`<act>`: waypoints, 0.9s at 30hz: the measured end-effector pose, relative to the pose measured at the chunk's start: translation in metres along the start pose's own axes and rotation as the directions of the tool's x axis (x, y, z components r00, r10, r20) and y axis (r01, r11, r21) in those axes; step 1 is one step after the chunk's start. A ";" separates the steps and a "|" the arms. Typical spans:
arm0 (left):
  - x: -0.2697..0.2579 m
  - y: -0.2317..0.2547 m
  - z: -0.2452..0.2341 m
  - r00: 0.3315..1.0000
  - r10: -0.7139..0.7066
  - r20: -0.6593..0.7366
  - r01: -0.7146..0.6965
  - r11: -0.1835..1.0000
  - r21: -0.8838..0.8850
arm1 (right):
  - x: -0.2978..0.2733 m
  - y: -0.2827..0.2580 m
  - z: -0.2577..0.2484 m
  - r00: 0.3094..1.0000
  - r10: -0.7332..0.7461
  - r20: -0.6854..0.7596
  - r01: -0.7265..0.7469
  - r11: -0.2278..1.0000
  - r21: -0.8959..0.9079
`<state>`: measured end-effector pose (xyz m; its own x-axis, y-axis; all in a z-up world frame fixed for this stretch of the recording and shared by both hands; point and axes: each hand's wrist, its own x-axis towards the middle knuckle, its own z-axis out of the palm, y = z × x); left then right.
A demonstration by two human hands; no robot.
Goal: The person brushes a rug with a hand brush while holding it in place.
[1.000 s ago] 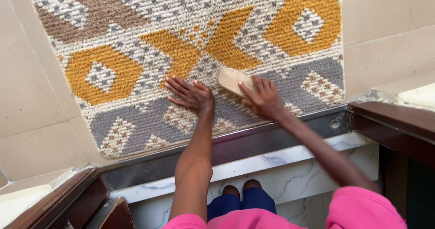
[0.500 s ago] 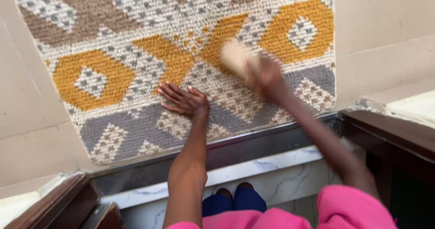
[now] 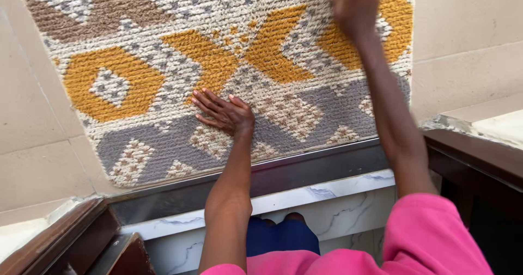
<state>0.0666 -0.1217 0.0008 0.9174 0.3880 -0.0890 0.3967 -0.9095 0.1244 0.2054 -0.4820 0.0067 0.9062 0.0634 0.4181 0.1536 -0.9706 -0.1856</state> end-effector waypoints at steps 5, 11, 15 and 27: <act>-0.002 -0.001 0.011 0.999 0.004 -0.037 -0.005 1.000 -0.023 | -0.129 -0.198 -0.079 0.932 -0.280 0.230 0.241 0.953 0.185; -0.006 -0.005 0.015 0.999 0.014 -0.046 -0.014 1.000 0.003 | -0.041 -0.045 -0.005 0.897 -0.434 0.083 0.435 0.832 -0.345; -0.004 -0.005 0.007 1.000 0.013 -0.028 -0.012 1.000 0.018 | 0.007 -0.025 0.024 0.981 -0.080 0.178 0.087 0.996 -0.033; -0.004 -0.003 0.012 1.000 0.004 -0.027 -0.003 0.999 0.035 | -0.046 -0.065 -0.018 0.908 -0.381 0.173 0.403 0.908 -0.113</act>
<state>0.0617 -0.1221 -0.0106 0.9195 0.3882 -0.0614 0.3924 -0.9153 0.0902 0.1465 -0.4263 0.0155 0.8326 0.4676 0.2970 0.4598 -0.8824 0.1004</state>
